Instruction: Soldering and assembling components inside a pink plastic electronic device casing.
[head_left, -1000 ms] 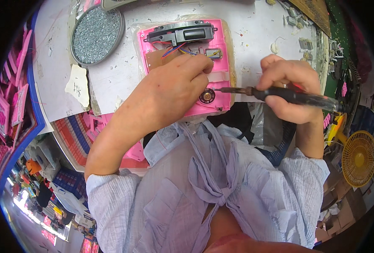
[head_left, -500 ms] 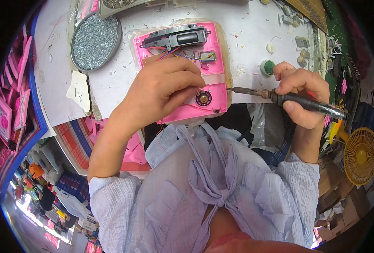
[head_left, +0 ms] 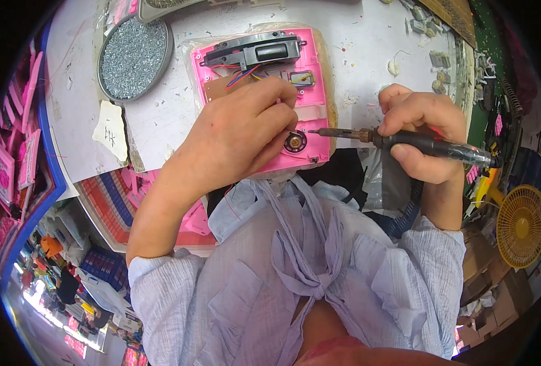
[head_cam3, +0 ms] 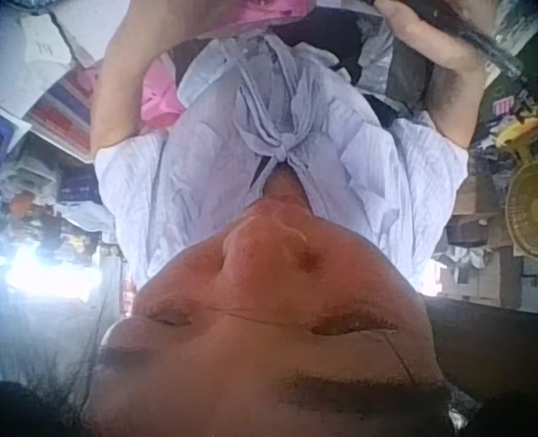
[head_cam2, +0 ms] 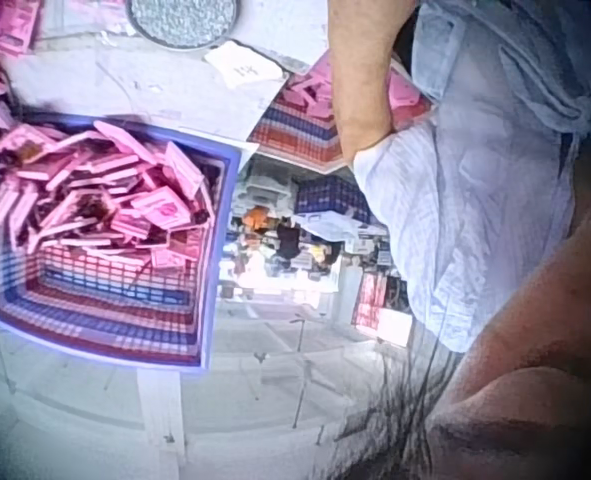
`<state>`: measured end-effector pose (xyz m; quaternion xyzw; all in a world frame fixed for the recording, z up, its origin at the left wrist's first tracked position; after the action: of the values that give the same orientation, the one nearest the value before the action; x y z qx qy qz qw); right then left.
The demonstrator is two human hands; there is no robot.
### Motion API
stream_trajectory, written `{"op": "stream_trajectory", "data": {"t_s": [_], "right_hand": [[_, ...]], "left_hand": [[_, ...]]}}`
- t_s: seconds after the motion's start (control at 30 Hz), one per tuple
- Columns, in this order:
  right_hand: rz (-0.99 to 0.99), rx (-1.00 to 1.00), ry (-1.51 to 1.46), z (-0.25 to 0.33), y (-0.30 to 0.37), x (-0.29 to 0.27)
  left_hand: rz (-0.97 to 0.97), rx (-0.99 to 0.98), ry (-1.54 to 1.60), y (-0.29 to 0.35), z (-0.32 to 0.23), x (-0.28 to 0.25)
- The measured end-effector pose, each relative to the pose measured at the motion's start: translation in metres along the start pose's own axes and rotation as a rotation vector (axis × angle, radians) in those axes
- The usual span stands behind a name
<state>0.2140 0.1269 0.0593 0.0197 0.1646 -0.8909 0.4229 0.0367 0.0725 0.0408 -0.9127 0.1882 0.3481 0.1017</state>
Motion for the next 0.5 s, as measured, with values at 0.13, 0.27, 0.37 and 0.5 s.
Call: {"op": "stream_trajectory", "data": {"t_s": [0.13,0.27,0.37,0.5], "right_hand": [[0.013,0.050,0.003,-0.003,0.000,0.005],[0.050,0.009,0.045,-0.004,-0.004,0.009],[0.045,-0.013,0.063,-0.003,-0.006,0.012],[0.056,-0.007,0.067,-0.005,-0.007,0.014]], "left_hand": [[0.029,-0.001,-0.043,0.000,-0.001,0.001],[0.030,-0.005,-0.076,-0.001,-0.001,0.004],[0.041,-0.006,-0.086,-0.003,-0.001,0.005],[0.082,-0.022,-0.101,-0.004,-0.002,0.005]]}}
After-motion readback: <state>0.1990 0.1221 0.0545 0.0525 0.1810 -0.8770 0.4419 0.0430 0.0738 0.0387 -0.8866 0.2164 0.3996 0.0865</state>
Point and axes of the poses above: each hand's wrist, its own y-axis away from the middle knuckle, its own x-axis out of the palm, z = x × y, the point moved 9 cm from there along -y, towards the middle knuckle, and after that the axes turned 11 degrees about -x, right-handed, at the moved point
